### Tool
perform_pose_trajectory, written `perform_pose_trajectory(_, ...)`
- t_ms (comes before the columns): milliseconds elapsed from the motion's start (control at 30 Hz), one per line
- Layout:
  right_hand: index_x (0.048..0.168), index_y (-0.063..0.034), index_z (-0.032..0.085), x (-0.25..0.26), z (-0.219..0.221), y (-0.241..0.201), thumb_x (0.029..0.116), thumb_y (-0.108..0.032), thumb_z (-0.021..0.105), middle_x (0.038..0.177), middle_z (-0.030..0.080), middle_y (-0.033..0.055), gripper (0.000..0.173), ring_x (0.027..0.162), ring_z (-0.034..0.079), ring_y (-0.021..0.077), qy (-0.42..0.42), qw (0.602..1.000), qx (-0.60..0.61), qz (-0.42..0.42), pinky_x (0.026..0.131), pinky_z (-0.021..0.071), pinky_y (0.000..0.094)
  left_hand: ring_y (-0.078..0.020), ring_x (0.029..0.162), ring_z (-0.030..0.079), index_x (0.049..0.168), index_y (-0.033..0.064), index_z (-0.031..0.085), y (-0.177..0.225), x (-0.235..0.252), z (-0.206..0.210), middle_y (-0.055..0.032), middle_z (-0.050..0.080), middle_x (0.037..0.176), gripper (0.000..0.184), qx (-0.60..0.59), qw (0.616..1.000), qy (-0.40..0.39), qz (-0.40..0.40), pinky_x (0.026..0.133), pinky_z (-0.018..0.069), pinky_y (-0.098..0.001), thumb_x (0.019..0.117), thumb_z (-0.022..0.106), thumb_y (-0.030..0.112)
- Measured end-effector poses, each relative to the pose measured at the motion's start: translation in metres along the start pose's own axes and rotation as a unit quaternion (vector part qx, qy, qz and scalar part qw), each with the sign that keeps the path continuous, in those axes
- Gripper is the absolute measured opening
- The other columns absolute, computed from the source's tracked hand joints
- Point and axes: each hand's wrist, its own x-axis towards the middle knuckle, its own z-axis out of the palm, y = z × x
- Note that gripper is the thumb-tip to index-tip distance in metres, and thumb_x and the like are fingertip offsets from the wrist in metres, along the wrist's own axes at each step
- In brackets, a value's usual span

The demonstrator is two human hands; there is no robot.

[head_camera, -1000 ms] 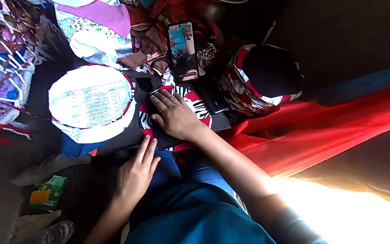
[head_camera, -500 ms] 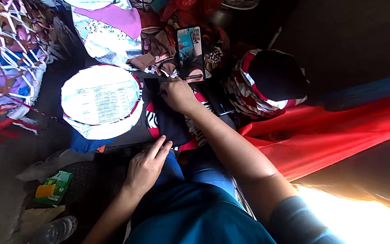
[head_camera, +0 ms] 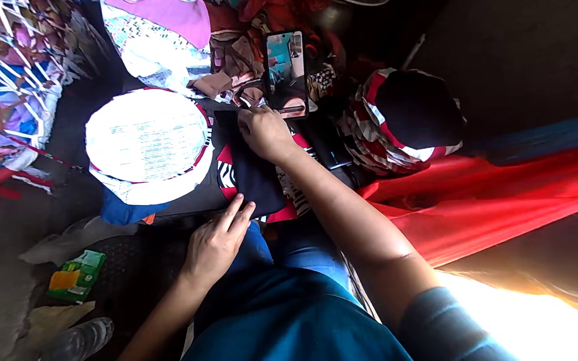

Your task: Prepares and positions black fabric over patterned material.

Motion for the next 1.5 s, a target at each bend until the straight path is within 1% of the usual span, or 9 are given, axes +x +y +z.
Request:
perform_pose_trajectory(533,0.117,-0.0014,0.070,0.002,0.004,0.002,0.0980,-0.008,0.059,0.121,0.066,0.0214,0.023,0.122,0.059,0.0400,0.021,0.999,-0.024,-0.011,0.098,0.0462,0.0555,-0.0272,0.075,0.074,0.121,0.0067,0.074,-0.002,-0.003,-0.002,-0.0132,0.071,0.128,0.031,-0.007,1.000,0.001,-0.019,0.056,0.0546,-0.0367,0.1018,0.059,0.026)
perform_pose_trajectory(633,0.122,-0.0004,0.069,-0.008,-0.015,0.008,0.0978,-0.002,0.055,0.127,0.065,0.0219,0.028,0.120,0.062,0.0385,0.091,0.995,0.038,0.007,0.100,0.0492,0.0533,-0.0269,0.089,0.075,0.117,0.0030,0.074,-0.004,0.002,-0.015,-0.0156,0.074,0.116,0.033,-0.082,0.995,0.003,-0.056,0.068,0.0597,-0.0379,0.1022,0.055,0.026)
perform_pose_trajectory(700,0.119,-0.0009,0.070,-0.024,-0.030,0.011,0.1000,-0.003,0.051,0.117,0.068,0.0195,0.027,0.111,0.065,0.0348,0.138,0.987,0.076,0.033,0.096,0.0519,0.0489,-0.0273,0.090,0.075,0.116,0.0012,0.073,-0.007,0.011,-0.031,-0.0167,0.075,0.106,0.034,-0.108,0.990,-0.002,-0.090,0.074,0.0601,-0.0411,0.1027,0.052,0.025)
perform_pose_trajectory(800,0.120,-0.0004,0.070,-0.053,-0.035,0.007,0.1008,-0.005,0.051,0.114,0.070,0.0184,0.027,0.110,0.067,0.0340,0.140,0.986,0.082,0.034,0.094,0.0535,0.0493,-0.0343,0.095,0.073,0.124,0.0044,0.071,-0.016,0.037,-0.052,-0.0174,0.073,0.111,0.035,-0.075,0.987,-0.068,-0.123,0.075,0.0576,-0.0544,0.1045,0.050,0.025)
perform_pose_trajectory(900,0.133,-0.0005,0.065,-0.068,-0.015,0.004,0.1007,-0.011,0.053,0.131,0.067,0.0187,0.036,0.126,0.060,0.0362,0.094,0.994,0.050,0.003,0.103,0.0465,0.0547,-0.0417,0.109,0.069,0.134,0.0047,0.066,-0.023,0.070,-0.052,-0.0187,0.066,0.131,0.034,-0.034,0.981,-0.143,-0.125,0.082,0.0540,-0.0646,0.1056,0.049,0.015)
perform_pose_trajectory(1033,0.156,-0.0062,0.042,-0.064,0.004,0.005,0.1093,-0.037,0.037,0.162,0.040,0.0119,0.056,0.153,0.030,0.0322,-0.017,1.000,0.009,0.003,0.122,0.0230,0.0568,-0.0431,0.107,0.070,0.140,0.0044,0.061,-0.026,0.101,-0.031,-0.0153,0.059,0.145,0.042,0.013,0.977,-0.174,-0.121,0.077,0.0548,-0.0646,0.1020,0.044,0.000)
perform_pose_trajectory(1267,0.162,-0.0080,0.030,-0.054,0.005,0.008,0.1111,-0.044,0.026,0.168,0.028,0.0094,0.062,0.157,0.020,0.0282,-0.097,0.994,-0.025,0.040,0.124,0.0126,0.0582,-0.0416,0.116,0.067,0.143,0.0076,0.060,-0.027,0.117,-0.018,-0.0121,0.056,0.149,0.045,0.060,0.943,-0.289,-0.156,0.084,0.0533,-0.0648,0.1019,0.045,-0.003)
perform_pose_trajectory(1400,0.155,-0.0027,0.042,-0.073,0.003,0.009,0.1097,-0.036,0.037,0.160,0.042,0.0146,0.057,0.152,0.033,0.0318,0.023,0.999,0.041,0.011,0.122,0.0244,0.0545,-0.0425,0.123,0.062,0.142,0.0054,0.060,-0.036,0.120,-0.025,-0.0158,0.056,0.148,0.040,0.011,0.952,-0.253,-0.172,0.094,0.0494,-0.0668,0.1062,0.042,0.004)
perform_pose_trajectory(1500,0.127,-0.0004,0.067,-0.110,0.004,0.003,0.0988,-0.021,0.060,0.128,0.067,0.0156,0.035,0.122,0.061,0.0340,0.155,0.980,0.086,-0.093,0.100,0.0495,0.0518,-0.0419,0.126,0.061,0.140,0.0061,0.061,-0.043,0.128,-0.030,-0.0159,0.058,0.146,0.040,0.006,0.960,-0.231,-0.158,0.096,0.0480,-0.0674,0.1063,0.041,0.003)
